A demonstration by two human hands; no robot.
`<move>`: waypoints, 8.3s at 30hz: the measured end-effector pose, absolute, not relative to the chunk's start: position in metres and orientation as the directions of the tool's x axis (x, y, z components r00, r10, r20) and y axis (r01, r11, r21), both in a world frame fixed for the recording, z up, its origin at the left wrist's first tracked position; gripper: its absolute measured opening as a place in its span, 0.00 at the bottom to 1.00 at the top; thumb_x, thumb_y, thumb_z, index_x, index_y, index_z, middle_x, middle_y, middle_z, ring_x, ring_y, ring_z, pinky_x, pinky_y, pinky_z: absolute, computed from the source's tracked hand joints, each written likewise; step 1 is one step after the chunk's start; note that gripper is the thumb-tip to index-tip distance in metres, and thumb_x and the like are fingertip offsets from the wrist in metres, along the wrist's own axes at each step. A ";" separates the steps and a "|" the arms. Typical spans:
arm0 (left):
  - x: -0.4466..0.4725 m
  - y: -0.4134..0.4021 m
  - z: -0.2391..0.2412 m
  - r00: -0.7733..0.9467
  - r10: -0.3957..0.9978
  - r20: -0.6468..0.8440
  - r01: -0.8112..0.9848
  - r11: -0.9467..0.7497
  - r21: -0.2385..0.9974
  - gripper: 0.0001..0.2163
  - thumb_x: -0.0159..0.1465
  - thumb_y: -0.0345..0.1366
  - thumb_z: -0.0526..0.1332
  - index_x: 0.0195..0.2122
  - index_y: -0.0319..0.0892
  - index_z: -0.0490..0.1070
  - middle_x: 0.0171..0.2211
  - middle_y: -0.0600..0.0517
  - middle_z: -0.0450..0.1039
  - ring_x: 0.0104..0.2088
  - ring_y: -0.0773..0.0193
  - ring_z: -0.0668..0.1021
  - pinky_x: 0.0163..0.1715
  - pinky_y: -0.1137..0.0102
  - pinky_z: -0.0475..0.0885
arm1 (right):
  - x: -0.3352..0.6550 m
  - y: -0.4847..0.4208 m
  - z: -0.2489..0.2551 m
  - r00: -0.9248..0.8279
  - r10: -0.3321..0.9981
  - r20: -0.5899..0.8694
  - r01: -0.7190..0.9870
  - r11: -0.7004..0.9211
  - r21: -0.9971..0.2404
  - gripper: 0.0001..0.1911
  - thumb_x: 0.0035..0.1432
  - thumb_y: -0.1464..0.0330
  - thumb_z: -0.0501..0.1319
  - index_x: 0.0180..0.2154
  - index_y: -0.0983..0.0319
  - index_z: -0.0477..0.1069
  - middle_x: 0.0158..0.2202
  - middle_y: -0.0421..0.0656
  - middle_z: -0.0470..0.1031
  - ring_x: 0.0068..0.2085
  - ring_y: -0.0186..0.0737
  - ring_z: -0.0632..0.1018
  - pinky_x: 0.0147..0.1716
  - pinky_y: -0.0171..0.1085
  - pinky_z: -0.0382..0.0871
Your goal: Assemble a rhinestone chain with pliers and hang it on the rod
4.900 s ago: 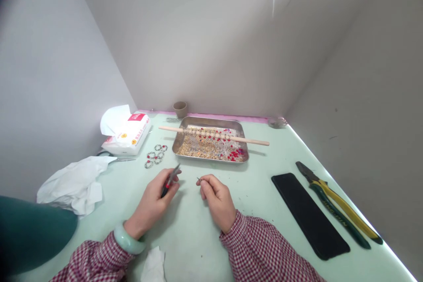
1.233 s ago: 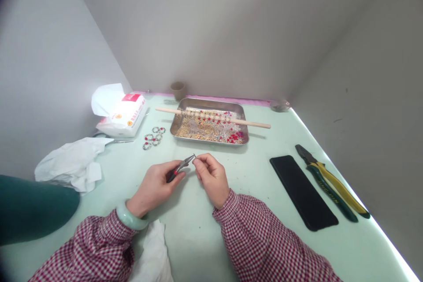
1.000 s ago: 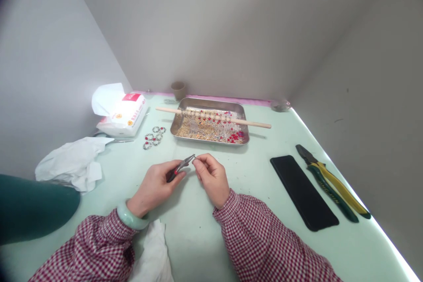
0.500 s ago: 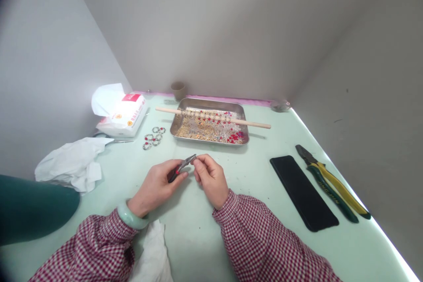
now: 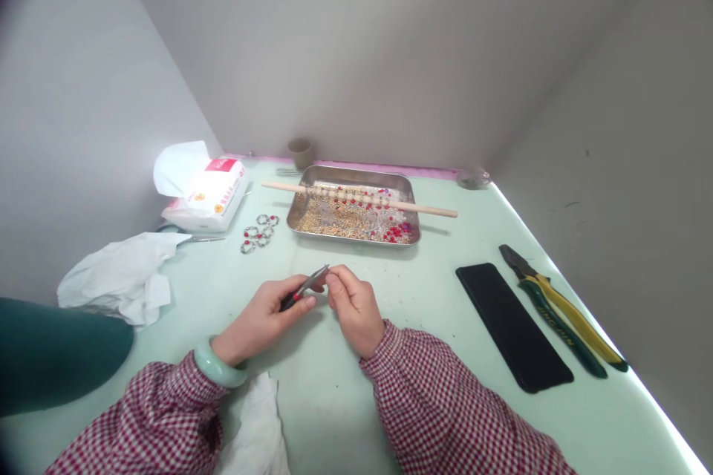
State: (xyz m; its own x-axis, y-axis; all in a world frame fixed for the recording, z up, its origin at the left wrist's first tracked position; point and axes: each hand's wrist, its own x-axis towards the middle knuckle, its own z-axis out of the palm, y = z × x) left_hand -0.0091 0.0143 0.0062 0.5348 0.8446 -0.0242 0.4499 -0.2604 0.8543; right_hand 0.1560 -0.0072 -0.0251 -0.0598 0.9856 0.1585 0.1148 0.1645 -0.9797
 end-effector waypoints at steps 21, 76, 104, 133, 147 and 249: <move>-0.011 0.014 0.006 0.523 0.852 0.004 0.476 -0.295 0.828 0.13 0.61 0.40 0.56 0.42 0.39 0.71 0.26 0.54 0.67 0.26 0.68 0.65 0.28 0.73 0.60 | 0.165 -0.001 -0.028 -0.162 0.974 0.160 0.135 0.183 -0.974 0.14 0.65 0.62 0.48 0.34 0.61 0.67 0.18 0.34 0.56 0.19 0.29 0.59 0.20 0.31 0.53; -0.004 0.009 0.008 0.311 0.945 -0.096 0.082 0.074 0.994 0.07 0.60 0.37 0.54 0.27 0.41 0.59 0.21 0.57 0.60 0.21 0.70 0.63 0.22 0.74 0.59 | 0.159 0.001 -0.018 -0.101 0.993 0.064 -0.269 0.035 -0.962 0.16 0.56 0.61 0.59 0.45 0.61 0.66 0.36 0.45 0.73 0.28 0.34 0.72 0.19 0.31 0.63; -0.001 0.008 0.002 0.262 0.963 0.065 0.440 -0.179 0.880 0.11 0.61 0.41 0.55 0.26 0.40 0.64 0.22 0.56 0.62 0.25 0.68 0.64 0.26 0.73 0.60 | 0.149 -0.004 -0.024 -0.090 0.991 0.097 0.055 0.103 -0.993 0.12 0.64 0.62 0.48 0.36 0.61 0.65 0.23 0.37 0.67 0.20 0.30 0.64 0.22 0.32 0.60; 0.001 0.009 -0.014 0.179 0.983 0.033 0.309 -0.088 0.947 0.11 0.61 0.42 0.54 0.26 0.41 0.60 0.22 0.55 0.60 0.24 0.66 0.63 0.25 0.73 0.60 | 0.210 0.112 0.112 -0.483 0.848 0.220 0.659 0.517 -0.546 0.11 0.60 0.68 0.54 0.30 0.61 0.74 0.27 0.41 0.74 0.28 0.36 0.72 0.28 0.34 0.63; 0.005 0.013 -0.018 0.211 0.977 0.008 0.406 -0.096 0.909 0.11 0.60 0.42 0.52 0.26 0.41 0.61 0.23 0.52 0.62 0.25 0.65 0.65 0.27 0.72 0.59 | 0.229 0.247 0.104 -0.209 0.942 0.263 0.796 0.321 -0.514 0.10 0.53 0.73 0.55 0.24 0.64 0.72 0.22 0.40 0.73 0.26 0.33 0.71 0.30 0.32 0.62; -0.018 0.018 0.003 0.429 0.902 0.055 0.590 -0.326 0.739 0.07 0.59 0.32 0.54 0.29 0.40 0.71 0.19 0.56 0.62 0.21 0.68 0.63 0.23 0.73 0.55 | 0.164 -0.001 -0.023 -0.216 0.976 0.039 0.059 0.053 -0.997 0.15 0.63 0.61 0.50 0.37 0.64 0.70 0.15 0.34 0.61 0.18 0.30 0.62 0.20 0.31 0.57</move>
State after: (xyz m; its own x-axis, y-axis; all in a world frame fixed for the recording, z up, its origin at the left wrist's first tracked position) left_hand -0.0175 0.0180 0.0026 0.4291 0.9015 0.0554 0.5900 -0.3262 0.7385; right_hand 0.1635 -0.0010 -0.0234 -0.2161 0.9756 0.0389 0.0587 0.0527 -0.9969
